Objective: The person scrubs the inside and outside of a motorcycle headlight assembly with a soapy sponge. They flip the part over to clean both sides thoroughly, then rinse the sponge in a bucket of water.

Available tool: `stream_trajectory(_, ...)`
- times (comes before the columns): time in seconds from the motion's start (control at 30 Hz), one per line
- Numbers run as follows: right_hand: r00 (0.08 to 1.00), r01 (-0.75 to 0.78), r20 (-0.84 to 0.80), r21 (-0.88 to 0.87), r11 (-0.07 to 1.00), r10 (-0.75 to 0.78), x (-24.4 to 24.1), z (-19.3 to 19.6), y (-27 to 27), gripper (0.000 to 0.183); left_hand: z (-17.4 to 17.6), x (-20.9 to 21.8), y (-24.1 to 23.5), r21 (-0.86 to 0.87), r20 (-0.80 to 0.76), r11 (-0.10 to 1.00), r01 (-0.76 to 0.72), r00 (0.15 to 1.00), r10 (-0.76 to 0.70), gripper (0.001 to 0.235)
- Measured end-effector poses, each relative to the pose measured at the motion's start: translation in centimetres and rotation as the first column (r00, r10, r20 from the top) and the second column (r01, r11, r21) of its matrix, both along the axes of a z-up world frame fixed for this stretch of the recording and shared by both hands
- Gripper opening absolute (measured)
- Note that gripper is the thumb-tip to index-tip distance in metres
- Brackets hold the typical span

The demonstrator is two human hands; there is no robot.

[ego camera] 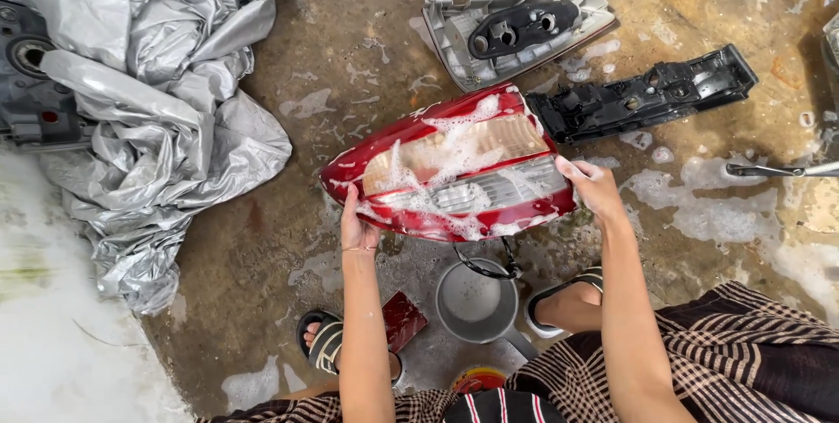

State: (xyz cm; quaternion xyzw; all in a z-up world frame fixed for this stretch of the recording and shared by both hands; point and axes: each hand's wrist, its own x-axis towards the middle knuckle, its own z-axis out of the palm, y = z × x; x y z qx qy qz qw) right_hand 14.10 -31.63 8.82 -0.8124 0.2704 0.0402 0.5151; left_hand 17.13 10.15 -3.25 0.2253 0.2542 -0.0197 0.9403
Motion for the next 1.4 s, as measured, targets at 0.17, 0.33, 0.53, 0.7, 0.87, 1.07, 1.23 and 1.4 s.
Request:
stream_trajectory(0.17, 0.998, 0.066, -0.014, 0.013, 0.998, -0.066, -0.6, 1.0, 1.4, 0.054, 0.4, -1.3, -0.1, 0.034, -0.008, 0.999, 0.021, 1.000, -0.021, 0.046)
stream_trajectory(0.33, 0.956, 0.281, 0.154, -0.237, 0.930, -0.249, -1.1, -5.4, -1.2, 0.052, 2.9, -2.4, -0.9, 0.055, -0.006, 0.998, 0.015, 1.000, -0.014, 0.044)
stream_trajectory(0.53, 0.830, 0.478, 0.445, -0.258, 0.840, -0.336, -5.6, -0.4, 3.5, 0.032, 4.4, -3.4, -1.4, 0.180, -0.062, 0.983, 0.046, 0.997, -0.036, 0.039)
stream_trajectory(0.7, 0.882, 0.358, 0.160, 0.385, 0.851, -0.444, -9.1, 7.5, 10.2, 0.027, 1.9, -3.2, -0.7, 0.280, -0.087, 0.960, 0.013, 0.996, 0.012, 0.044)
stream_trajectory(0.87, 0.961, -0.214, -0.083, 0.381, 0.900, 0.264, -13.7, -3.1, 13.2, 0.033, 4.1, -3.7, -1.0, 0.386, -0.152, 0.921, 0.050, 0.988, 0.010, 0.055)
stream_trajectory(1.07, 0.629, -0.777, -0.243, -0.220, 0.589, 0.738, -15.7, -4.9, 18.4, 0.029, 5.2, -4.6, -1.9, 0.401, -0.175, 0.916, 0.031, 0.984, 0.043, 0.058)
stream_trajectory(1.23, 0.530, -0.818, -0.542, -0.122, 0.563, 0.653, -15.4, -7.0, 19.6, 0.039, 7.2, -6.7, -2.7, 0.425, -0.191, 0.905, 0.026, 0.980, 0.062, 0.047)
stream_trajectory(1.4, 0.490, -0.849, -0.508, -0.095, 0.519, 0.708, -15.6, -25.8, 16.3, 0.032, 3.5, -7.7, -2.8, 0.417, -0.193, 0.906, 0.070, 0.981, 0.013, 0.034)
